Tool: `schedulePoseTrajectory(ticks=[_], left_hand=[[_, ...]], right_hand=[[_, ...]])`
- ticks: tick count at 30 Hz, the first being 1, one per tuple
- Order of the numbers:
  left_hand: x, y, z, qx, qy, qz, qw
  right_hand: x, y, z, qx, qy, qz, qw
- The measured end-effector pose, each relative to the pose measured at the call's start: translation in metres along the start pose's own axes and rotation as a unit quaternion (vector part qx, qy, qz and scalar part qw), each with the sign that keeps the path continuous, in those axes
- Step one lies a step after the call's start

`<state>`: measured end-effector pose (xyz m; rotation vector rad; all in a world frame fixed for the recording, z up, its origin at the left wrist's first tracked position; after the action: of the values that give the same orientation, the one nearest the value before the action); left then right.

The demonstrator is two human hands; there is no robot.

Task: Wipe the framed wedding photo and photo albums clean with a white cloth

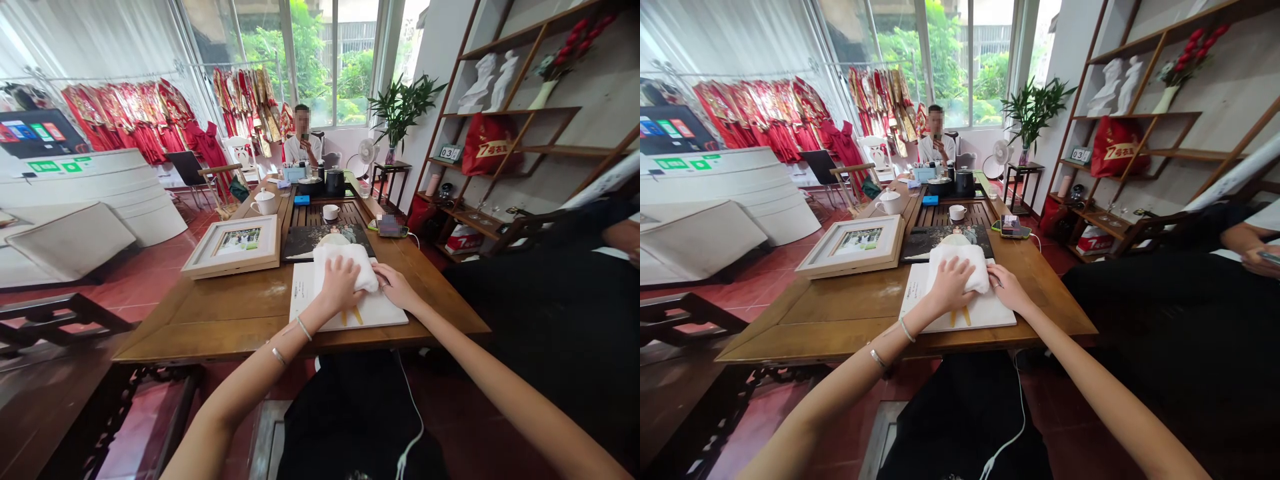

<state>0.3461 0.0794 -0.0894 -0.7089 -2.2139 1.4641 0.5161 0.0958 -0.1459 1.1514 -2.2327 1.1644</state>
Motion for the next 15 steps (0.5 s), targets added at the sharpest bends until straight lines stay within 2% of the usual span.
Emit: schedulePoseTrajectory(ticks=[5,10,13,15], left_hand=[[-0.029,-0.012,0.031,-0.008,0.016,0.012,1.000],[-0.061,-0.026,0.072,0.007,0.025,0.020,0.999],[-0.067,-0.034,0.093,0.013,0.033,0.033,0.999],[-0.065,-0.039,0.098,0.016,0.023,0.042,0.999]], right_hand=[[0.003,-0.001,0.001,0.005,-0.001,-0.012,1.000],[0.000,-0.003,0.000,0.014,0.006,-0.016,1.000],[-0.004,-0.001,0.000,0.003,0.007,-0.009,1.000],[-0.006,0.000,0.000,-0.005,0.009,-0.001,1.000]])
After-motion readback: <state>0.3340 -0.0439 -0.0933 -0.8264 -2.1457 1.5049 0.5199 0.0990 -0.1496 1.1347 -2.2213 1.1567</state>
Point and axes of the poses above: each hand's wrist, its own z-axis away from the middle knuckle, its own y-axis out of the palm, x = y × z, the point moved 3 cm from there along -z, towards the middle knuckle, and after that the axes turned 10 degrees about -x, right-handed, at the moved point
